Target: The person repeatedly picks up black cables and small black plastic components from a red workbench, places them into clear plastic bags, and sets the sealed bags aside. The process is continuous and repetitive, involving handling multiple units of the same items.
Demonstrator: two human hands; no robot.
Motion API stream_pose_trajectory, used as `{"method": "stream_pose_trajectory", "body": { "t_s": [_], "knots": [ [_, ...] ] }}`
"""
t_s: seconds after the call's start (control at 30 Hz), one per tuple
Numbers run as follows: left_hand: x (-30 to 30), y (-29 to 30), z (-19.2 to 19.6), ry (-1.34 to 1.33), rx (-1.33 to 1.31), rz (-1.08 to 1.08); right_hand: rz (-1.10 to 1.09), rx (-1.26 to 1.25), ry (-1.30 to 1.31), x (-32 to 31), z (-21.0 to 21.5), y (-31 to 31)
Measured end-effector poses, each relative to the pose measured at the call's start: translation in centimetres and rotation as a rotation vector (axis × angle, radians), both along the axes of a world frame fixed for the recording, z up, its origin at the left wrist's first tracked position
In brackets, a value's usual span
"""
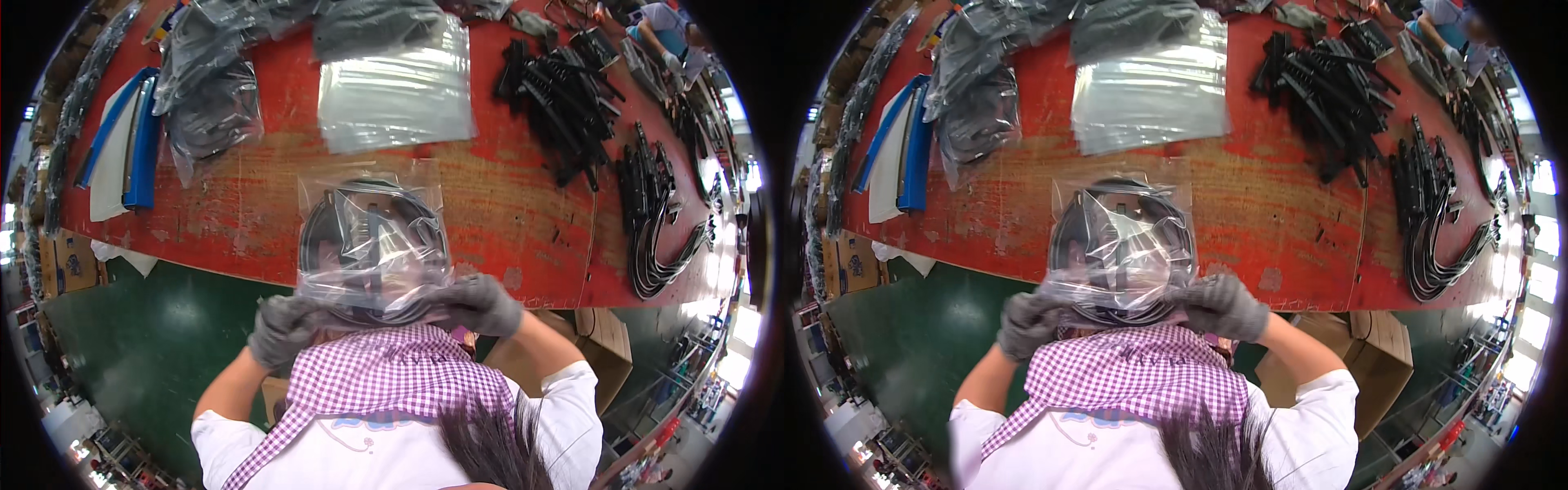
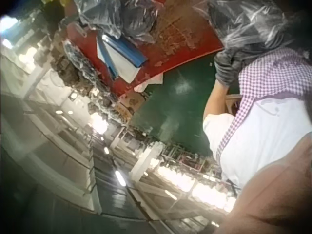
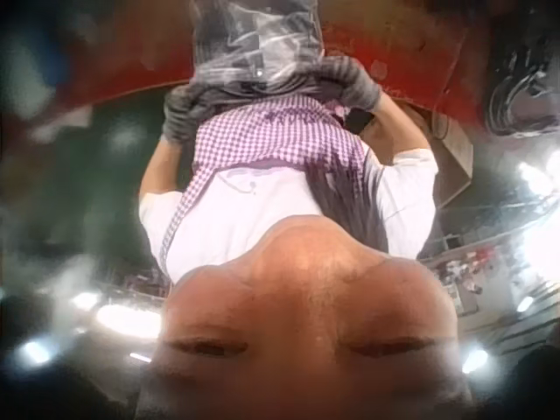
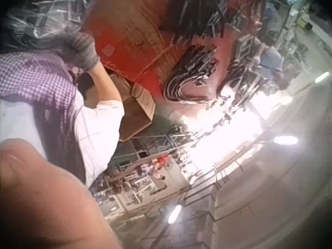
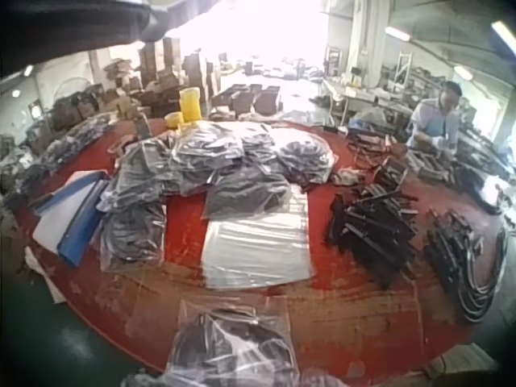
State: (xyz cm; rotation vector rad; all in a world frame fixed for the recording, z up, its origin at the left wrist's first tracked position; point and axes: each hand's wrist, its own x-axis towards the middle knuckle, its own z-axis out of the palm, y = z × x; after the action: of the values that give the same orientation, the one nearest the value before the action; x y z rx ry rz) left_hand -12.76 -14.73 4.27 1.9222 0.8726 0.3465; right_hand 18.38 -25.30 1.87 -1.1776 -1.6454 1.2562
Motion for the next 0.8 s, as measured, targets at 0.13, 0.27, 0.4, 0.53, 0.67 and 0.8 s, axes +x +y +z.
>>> {"method": "stream_pose_trajectory", "body": {
  "t_s": [0.13,0.27,0.4,0.53,0.67,0.8],
  "knots": [
    [-0.7,5.5,9.8,-0.492,-0.255,0.044,-0.335,0.247,-0.496,4.2,12.2,2.5],
    [7.8,13.8,14.1,0.082,0.131,0.167,-0.491,0.075,-0.473,7.3,16.7,9.1],
    [11.5,32.7,9.8,0.17,0.4,-0.219,-0.348,0.278,-0.649,14.4,17.0,19.4],
    [19.8,30.4,17.8,-0.009,0.538,0.298,-0.77,0.266,-0.411,21.3,18.8,24.8],
    [24.5,30.9,15.5,0.112,0.992,0.361,-0.951,0.867,-0.149,24.2,13.5,27.1],
    [19.2,29.2,4.6,0.0,0.853,-0.084,-0.39,0.581,-1.905,15.5,9.7,21.2]
  ]
}}
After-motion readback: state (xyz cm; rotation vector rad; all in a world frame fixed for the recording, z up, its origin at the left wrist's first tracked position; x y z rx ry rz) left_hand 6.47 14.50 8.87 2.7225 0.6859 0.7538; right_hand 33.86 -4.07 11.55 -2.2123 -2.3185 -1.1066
